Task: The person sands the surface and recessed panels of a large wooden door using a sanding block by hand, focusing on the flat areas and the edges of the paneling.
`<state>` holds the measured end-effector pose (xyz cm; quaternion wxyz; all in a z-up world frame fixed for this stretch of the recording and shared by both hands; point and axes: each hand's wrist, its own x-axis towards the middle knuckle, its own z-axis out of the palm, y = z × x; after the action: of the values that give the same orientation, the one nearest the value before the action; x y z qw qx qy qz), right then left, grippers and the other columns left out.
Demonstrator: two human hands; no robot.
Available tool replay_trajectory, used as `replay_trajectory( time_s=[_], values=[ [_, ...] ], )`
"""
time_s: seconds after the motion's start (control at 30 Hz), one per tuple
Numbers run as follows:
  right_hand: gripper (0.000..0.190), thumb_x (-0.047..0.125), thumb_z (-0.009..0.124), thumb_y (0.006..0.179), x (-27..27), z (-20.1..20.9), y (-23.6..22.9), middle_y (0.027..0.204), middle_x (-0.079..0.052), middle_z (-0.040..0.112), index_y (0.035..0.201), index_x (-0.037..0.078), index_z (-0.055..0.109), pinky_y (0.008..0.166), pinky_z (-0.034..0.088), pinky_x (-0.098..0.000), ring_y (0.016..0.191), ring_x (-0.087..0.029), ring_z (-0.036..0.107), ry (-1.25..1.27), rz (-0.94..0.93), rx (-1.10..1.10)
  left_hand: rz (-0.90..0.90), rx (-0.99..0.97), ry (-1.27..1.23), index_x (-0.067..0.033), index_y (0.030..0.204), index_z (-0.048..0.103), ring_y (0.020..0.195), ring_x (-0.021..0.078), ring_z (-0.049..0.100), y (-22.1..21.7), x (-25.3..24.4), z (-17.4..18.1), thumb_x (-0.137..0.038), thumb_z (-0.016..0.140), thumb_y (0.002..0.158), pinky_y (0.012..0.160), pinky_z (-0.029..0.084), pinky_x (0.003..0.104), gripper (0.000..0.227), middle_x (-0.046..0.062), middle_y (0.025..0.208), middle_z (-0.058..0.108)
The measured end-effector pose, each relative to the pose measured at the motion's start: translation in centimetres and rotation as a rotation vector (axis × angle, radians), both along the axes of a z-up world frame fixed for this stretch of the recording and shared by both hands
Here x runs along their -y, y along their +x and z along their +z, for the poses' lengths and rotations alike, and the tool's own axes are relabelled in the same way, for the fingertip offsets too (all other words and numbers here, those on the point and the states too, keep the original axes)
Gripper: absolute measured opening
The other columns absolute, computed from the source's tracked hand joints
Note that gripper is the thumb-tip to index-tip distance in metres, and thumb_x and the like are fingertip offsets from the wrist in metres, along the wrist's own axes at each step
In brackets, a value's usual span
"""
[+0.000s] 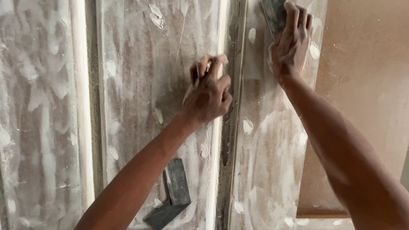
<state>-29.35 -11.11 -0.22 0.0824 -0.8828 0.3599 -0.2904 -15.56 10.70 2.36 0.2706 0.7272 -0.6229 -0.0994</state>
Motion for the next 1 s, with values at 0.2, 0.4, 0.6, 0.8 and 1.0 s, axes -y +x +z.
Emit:
replay_trajectory(
  time_s=[0.2, 0.4, 0.6, 0.8, 1.0],
  values=[
    [0.059, -0.016, 0.045, 0.086, -0.1, 0.3, 0.1, 0.133, -0.012, 0.059, 0.140, 0.008, 0.051, 0.107, 0.046, -0.0476, 0.122, -0.033, 0.055, 0.023, -0.018, -0.009, 0.038, 0.116, -0.214, 0.0005, 0.101, 0.068, 0.133, 0.0420, 0.042, 0.7, 0.9, -0.5, -0.024, 0.062, 0.091, 0.113, 0.032, 0.060, 0.027, 0.021, 0.143, 0.046],
    [0.060, -0.016, 0.047, 0.085, -0.4, 1.2, 0.3, 0.137, -0.013, 0.058, 0.141, 0.006, 0.051, 0.108, 0.045, -0.0476, 0.124, -0.034, 0.054, 0.052, -0.039, -0.054, 0.086, 0.243, -0.235, -0.0014, 0.100, 0.074, 0.125, 0.0377, 0.049, 4.7, 8.2, -3.5, -0.021, 0.068, 0.095, 0.105, 0.042, 0.055, 0.021, 0.020, 0.131, 0.055],
    [0.064, -0.016, 0.051, 0.082, -0.7, 1.5, 0.3, 0.139, -0.013, 0.057, 0.142, 0.007, 0.050, 0.110, 0.043, -0.0473, 0.127, -0.035, 0.052, 0.080, -0.037, -0.045, -0.143, 0.255, -0.237, -0.0018, 0.083, 0.071, 0.117, 0.0285, 0.059, 6.5, 10.4, -4.5, 0.006, 0.075, 0.086, 0.108, 0.048, 0.044, 0.009, 0.017, 0.111, 0.067],
    [0.068, -0.015, 0.054, 0.079, -0.7, 1.5, 0.4, 0.139, -0.012, 0.057, 0.143, 0.008, 0.049, 0.110, 0.043, -0.0472, 0.127, -0.034, 0.052, 0.090, -0.050, -0.057, -0.083, 0.271, -0.241, -0.0020, 0.076, 0.067, 0.100, 0.0265, 0.060, 5.8, 12.2, -5.6, 0.015, 0.067, 0.091, 0.098, 0.055, 0.038, 0.023, 0.017, 0.094, 0.067],
    [0.064, -0.014, 0.057, 0.085, -0.1, 0.7, 0.3, 0.140, -0.010, 0.057, 0.144, 0.009, 0.049, 0.112, 0.043, -0.0460, 0.127, -0.032, 0.053, 0.091, -0.046, -0.034, 0.053, 0.101, -0.400, 0.0028, 0.095, 0.072, 0.101, 0.0247, 0.058, 6.8, 12.9, -7.0, 0.021, 0.058, 0.086, 0.093, 0.058, 0.034, 0.025, 0.015, 0.100, 0.068]
  ],
)
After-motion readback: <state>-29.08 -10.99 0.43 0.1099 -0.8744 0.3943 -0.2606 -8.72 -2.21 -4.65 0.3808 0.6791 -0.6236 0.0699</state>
